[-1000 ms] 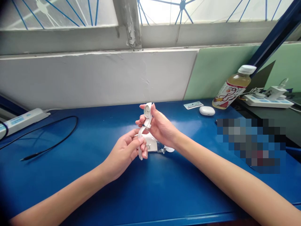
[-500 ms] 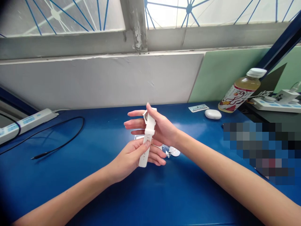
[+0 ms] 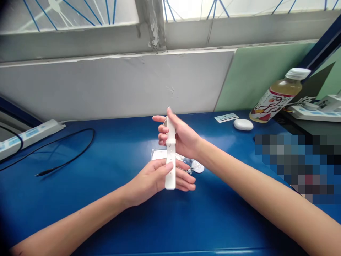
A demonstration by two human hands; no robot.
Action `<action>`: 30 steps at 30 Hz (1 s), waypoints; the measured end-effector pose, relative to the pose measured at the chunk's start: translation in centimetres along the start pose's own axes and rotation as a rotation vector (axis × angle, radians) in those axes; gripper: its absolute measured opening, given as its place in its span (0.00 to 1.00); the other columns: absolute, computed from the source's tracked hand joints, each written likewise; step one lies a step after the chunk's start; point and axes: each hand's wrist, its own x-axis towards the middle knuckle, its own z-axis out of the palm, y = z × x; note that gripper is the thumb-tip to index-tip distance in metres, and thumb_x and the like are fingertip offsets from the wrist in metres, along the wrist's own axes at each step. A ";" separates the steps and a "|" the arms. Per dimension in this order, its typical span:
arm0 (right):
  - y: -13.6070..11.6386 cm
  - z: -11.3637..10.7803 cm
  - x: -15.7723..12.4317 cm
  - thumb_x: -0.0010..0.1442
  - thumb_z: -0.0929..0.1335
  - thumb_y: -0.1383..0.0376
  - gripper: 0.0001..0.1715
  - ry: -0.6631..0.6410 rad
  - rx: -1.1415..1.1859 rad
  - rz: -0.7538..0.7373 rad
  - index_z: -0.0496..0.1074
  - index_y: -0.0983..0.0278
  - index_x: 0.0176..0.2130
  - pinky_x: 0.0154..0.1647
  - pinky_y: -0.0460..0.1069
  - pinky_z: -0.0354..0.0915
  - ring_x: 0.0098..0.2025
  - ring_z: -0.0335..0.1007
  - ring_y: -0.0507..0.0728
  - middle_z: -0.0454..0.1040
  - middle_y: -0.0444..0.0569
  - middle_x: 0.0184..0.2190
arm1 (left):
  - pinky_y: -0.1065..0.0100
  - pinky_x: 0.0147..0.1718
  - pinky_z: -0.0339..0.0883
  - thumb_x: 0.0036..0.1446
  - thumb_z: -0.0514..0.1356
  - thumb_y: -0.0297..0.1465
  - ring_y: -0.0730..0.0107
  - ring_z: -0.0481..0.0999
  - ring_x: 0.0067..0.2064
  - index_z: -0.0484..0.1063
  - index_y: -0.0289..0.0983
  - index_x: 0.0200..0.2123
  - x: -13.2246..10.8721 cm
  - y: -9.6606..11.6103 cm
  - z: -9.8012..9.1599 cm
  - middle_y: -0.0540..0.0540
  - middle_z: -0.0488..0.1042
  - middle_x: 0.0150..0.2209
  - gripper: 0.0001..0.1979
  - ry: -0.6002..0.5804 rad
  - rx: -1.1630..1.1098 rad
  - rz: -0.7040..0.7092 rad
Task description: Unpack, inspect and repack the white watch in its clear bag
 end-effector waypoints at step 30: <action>0.3 0.1 0.3 0.70 0.57 0.49 0.31 -0.152 -0.250 0.048 0.79 0.65 0.41 0.53 0.56 0.70 0.47 0.79 0.60 0.83 0.55 0.41 | 0.60 0.41 0.75 0.63 0.61 0.43 0.59 0.83 0.36 0.74 0.30 0.39 0.6 0.9 0.1 0.38 0.81 0.35 0.19 0.247 0.108 0.075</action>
